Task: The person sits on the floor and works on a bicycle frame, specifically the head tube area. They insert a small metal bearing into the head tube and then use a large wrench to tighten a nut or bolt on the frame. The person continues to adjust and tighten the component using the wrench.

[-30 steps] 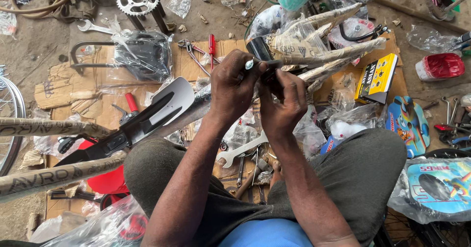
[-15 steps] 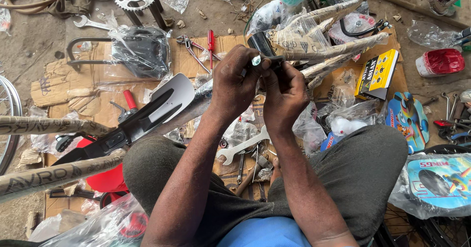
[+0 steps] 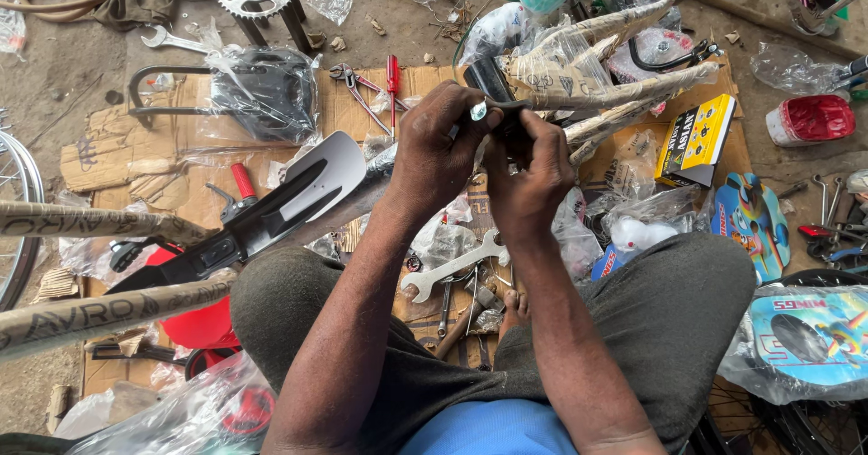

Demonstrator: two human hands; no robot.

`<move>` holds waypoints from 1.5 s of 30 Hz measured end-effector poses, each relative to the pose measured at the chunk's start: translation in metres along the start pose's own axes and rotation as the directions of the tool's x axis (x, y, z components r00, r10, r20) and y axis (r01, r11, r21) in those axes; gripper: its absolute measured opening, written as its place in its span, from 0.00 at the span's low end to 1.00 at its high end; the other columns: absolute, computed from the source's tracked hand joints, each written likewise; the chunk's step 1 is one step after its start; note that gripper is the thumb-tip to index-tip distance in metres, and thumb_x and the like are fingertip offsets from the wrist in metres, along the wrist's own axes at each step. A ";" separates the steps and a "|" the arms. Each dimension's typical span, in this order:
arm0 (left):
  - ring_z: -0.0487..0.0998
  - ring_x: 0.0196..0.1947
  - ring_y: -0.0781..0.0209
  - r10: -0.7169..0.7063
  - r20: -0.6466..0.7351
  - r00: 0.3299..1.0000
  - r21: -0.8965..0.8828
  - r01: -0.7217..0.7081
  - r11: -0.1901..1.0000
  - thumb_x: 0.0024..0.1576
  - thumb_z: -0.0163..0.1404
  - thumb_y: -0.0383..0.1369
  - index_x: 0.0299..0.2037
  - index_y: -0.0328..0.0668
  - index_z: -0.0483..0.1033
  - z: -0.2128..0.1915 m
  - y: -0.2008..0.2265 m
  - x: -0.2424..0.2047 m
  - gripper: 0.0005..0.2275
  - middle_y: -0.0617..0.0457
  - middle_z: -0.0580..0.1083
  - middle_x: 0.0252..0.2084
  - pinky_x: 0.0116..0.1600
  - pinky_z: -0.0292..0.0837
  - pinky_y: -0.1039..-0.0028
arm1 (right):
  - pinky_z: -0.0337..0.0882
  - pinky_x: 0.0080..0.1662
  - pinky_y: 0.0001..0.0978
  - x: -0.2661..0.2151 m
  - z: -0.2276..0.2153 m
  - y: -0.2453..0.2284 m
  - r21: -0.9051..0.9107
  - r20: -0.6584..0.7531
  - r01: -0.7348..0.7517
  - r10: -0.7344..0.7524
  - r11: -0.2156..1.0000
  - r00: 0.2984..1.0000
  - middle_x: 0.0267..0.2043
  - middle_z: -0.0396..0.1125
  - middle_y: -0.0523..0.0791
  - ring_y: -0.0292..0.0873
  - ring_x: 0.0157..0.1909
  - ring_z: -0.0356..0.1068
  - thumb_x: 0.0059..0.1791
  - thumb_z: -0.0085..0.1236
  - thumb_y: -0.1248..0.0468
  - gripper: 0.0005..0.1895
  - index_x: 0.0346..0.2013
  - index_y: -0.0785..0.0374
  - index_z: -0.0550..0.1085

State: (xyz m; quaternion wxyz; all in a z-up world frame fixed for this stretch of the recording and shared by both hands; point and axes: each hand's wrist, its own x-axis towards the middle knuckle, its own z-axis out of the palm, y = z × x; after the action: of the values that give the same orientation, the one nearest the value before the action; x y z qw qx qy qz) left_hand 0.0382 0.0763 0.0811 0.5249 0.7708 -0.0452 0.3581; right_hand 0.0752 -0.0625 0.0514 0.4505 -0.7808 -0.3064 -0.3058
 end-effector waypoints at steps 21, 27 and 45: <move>0.78 0.34 0.59 0.017 -0.024 1.000 0.001 -0.017 1.000 0.61 0.57 0.26 0.42 0.37 0.75 0.003 0.000 -0.001 0.04 0.51 0.74 0.35 0.39 0.73 0.70 | 0.78 0.48 0.36 -0.003 0.001 -0.011 -0.083 -0.058 0.069 -0.074 0.994 0.996 0.49 0.70 0.55 0.50 0.48 0.75 0.56 0.62 0.64 0.18 0.56 0.72 0.70; 0.76 0.31 0.60 -0.005 -0.014 1.000 0.007 0.005 1.000 0.60 0.59 0.27 0.41 0.37 0.75 0.001 0.001 -0.001 0.05 0.51 0.73 0.33 0.36 0.71 0.70 | 0.81 0.44 0.33 -0.005 0.010 -0.003 0.406 0.062 -0.424 0.438 0.810 0.897 0.43 0.74 0.49 0.43 0.44 0.77 0.53 0.64 0.66 0.16 0.52 0.68 0.70; 0.76 0.30 0.60 0.020 -0.051 0.999 0.013 -0.019 1.000 0.59 0.60 0.26 0.41 0.36 0.75 0.004 0.001 -0.001 0.06 0.51 0.73 0.32 0.35 0.71 0.70 | 0.77 0.50 0.37 -0.001 -0.002 -0.006 -0.001 -0.006 0.041 -0.041 0.999 0.999 0.52 0.67 0.48 0.48 0.53 0.73 0.53 0.67 0.70 0.15 0.54 0.62 0.76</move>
State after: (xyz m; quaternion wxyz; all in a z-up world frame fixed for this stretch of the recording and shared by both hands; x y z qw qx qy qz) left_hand 0.0394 0.0724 0.0803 0.5175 0.7643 -0.0371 0.3831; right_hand 0.0697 -0.0622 0.0547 0.4445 -0.7737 -0.3210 -0.3174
